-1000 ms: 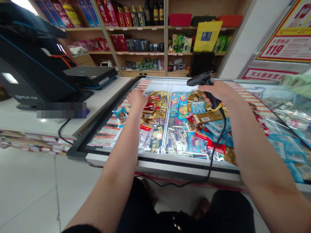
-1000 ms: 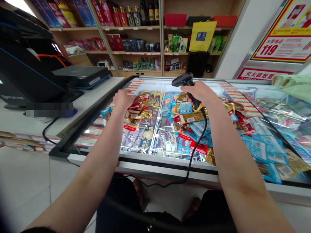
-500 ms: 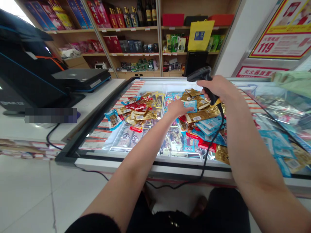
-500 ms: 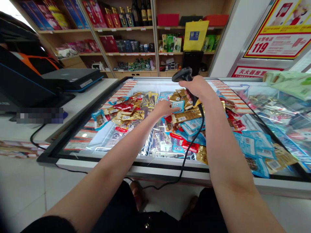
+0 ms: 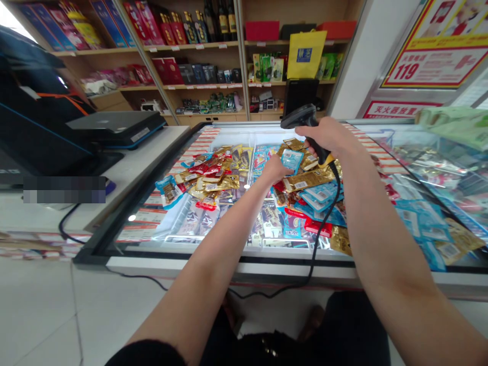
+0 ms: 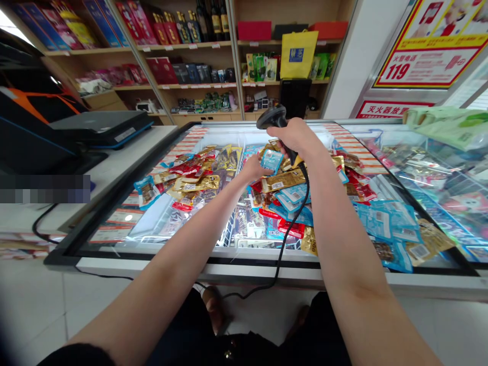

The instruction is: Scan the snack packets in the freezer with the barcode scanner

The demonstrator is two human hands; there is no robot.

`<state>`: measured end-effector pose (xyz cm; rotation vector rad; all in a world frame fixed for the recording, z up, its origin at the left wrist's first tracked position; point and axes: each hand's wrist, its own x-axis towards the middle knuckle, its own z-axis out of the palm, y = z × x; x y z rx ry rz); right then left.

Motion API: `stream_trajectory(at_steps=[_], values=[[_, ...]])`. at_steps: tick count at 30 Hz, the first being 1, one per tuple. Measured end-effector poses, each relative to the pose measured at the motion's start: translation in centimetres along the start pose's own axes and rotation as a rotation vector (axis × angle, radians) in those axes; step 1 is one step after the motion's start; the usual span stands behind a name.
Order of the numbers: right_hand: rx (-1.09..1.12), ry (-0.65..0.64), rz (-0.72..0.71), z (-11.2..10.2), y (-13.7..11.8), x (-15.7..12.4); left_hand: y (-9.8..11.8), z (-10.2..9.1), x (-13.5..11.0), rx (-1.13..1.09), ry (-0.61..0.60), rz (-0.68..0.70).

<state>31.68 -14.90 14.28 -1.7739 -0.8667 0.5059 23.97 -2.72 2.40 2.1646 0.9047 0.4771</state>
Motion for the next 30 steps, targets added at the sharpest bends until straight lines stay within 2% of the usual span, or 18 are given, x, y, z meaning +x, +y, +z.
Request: stream_trajectory(at_steps=[3,7,12,14,17,22,30], values=[[-0.018,0.001,0.016,0.1,0.0,0.1,-0.5,-1.0,0.3,0.036,-0.014,0.037],[-0.035,-0.010,0.033,0.7,0.1,0.2,-2.0,-2.8,0.6,-0.006,0.123,-0.009],[0.001,-0.070,0.064,2.4,-0.1,-0.2,-4.8,-5.6,0.4,-0.325,0.181,-0.150],[0.055,-0.111,0.076,3.3,-0.2,-0.4,-5.8,-6.7,0.2,-0.454,0.223,-0.165],[0.121,-0.179,0.080,4.7,-0.2,-0.7,-6.9,-7.8,-0.1,-0.522,0.262,-0.166],[0.144,-0.259,0.079,6.2,0.1,-1.1,-7.9,-8.1,-0.1,-0.484,0.252,-0.191],[0.148,-0.286,0.076,6.1,0.4,-0.9,-8.3,-8.0,0.1,-0.466,0.237,-0.202]])
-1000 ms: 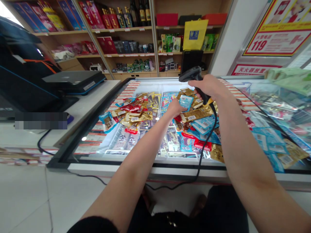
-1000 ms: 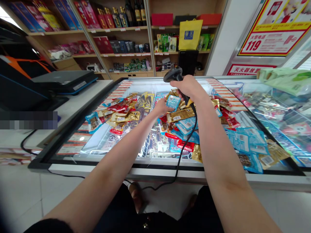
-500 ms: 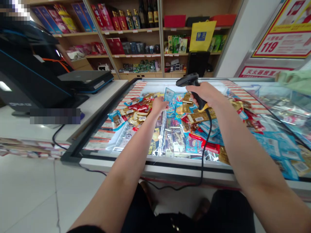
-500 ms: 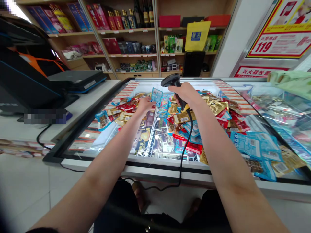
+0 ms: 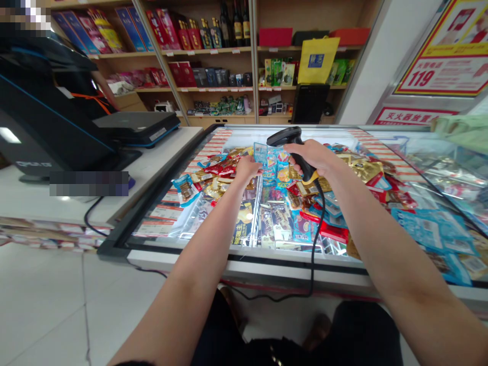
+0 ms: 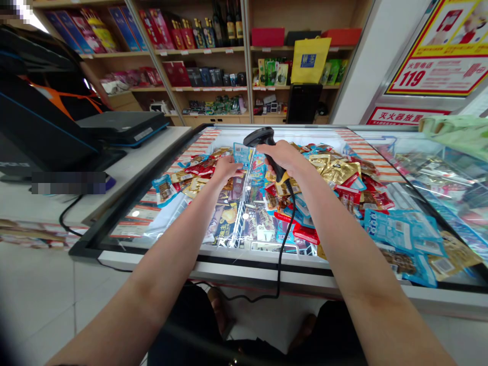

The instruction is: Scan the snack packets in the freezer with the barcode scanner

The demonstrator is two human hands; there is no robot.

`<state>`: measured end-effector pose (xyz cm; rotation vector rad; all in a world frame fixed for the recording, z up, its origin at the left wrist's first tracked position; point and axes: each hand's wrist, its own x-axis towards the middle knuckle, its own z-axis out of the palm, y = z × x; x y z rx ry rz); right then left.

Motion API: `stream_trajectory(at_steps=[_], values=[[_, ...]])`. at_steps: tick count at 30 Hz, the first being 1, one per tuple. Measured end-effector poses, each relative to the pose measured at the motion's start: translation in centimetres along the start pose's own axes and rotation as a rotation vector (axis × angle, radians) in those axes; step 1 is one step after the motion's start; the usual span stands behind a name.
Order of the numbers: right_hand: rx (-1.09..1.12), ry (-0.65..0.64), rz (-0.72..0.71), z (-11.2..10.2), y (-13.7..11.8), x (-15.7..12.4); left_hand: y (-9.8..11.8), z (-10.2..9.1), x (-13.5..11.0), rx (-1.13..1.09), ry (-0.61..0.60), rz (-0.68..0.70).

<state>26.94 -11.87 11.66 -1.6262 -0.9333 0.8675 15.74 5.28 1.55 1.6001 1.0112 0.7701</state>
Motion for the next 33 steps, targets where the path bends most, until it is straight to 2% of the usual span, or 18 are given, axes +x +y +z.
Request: stream_trajectory(at_steps=[33], values=[[0.081,-0.049,0.091,0.11,-0.44,-0.18,0.54,0.21,-0.59,-0.044,-0.018,0.009]])
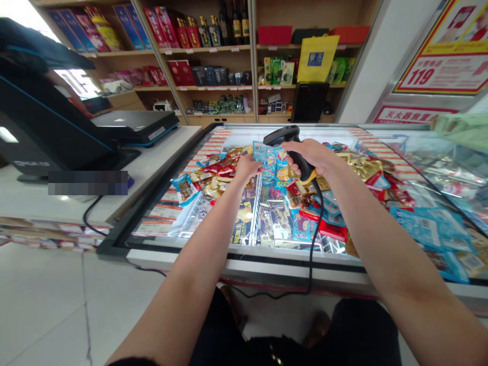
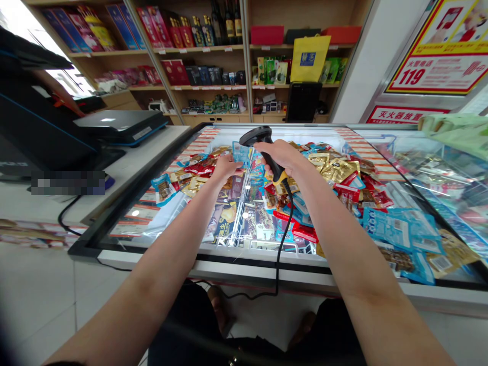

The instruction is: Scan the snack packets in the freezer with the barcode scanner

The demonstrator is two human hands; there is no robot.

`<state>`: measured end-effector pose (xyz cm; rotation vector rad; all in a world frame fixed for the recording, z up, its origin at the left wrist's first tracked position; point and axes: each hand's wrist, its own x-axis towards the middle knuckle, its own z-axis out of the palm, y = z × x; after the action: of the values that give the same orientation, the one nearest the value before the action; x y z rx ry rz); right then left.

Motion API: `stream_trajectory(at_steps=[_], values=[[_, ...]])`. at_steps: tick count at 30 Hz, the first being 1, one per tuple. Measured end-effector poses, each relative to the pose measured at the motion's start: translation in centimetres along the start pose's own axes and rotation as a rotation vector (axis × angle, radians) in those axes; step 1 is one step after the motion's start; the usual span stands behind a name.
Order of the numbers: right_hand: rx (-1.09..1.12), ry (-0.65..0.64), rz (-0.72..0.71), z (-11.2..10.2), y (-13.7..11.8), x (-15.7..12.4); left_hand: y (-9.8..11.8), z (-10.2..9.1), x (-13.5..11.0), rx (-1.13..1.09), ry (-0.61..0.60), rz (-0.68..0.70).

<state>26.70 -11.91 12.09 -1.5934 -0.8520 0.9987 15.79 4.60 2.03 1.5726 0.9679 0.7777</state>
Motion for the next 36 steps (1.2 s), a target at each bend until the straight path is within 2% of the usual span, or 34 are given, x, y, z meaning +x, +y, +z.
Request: stream_trajectory(at_steps=[10,14,16,18,22,25,27,32,36], values=[[0.020,0.006,-0.021,-0.1,0.0,-0.1,1.0,-0.1,-0.8,-0.007,0.005,-0.003],[0.033,0.053,-0.037,-0.8,-0.2,0.0,1.6,-1.0,-0.5,0.020,0.031,0.056],[0.037,0.088,-0.035,-1.3,-0.3,0.1,2.1,-2.1,-0.2,0.083,0.082,0.087],[0.045,0.121,-0.035,-2.0,-0.4,0.1,2.7,-3.8,0.1,0.194,0.182,0.090],[0.073,0.168,-0.032,-3.5,-0.7,0.0,4.1,-7.5,-0.2,0.547,0.393,0.104],[0.094,0.188,-0.032,-4.5,-0.8,-0.2,4.4,-9.5,-1.0,0.725,0.479,0.041],[0.104,0.188,-0.044,-5.1,-0.8,-0.3,3.9,-10.2,-1.5,0.828,0.539,-0.017],[0.097,0.210,-0.043,-5.8,-1.0,-0.4,2.4,-9.5,-1.8,0.951,0.584,-0.023],[0.082,0.213,-0.054,-6.3,-1.2,-0.3,3.3,-6.8,-1.7,0.987,0.539,0.156]])
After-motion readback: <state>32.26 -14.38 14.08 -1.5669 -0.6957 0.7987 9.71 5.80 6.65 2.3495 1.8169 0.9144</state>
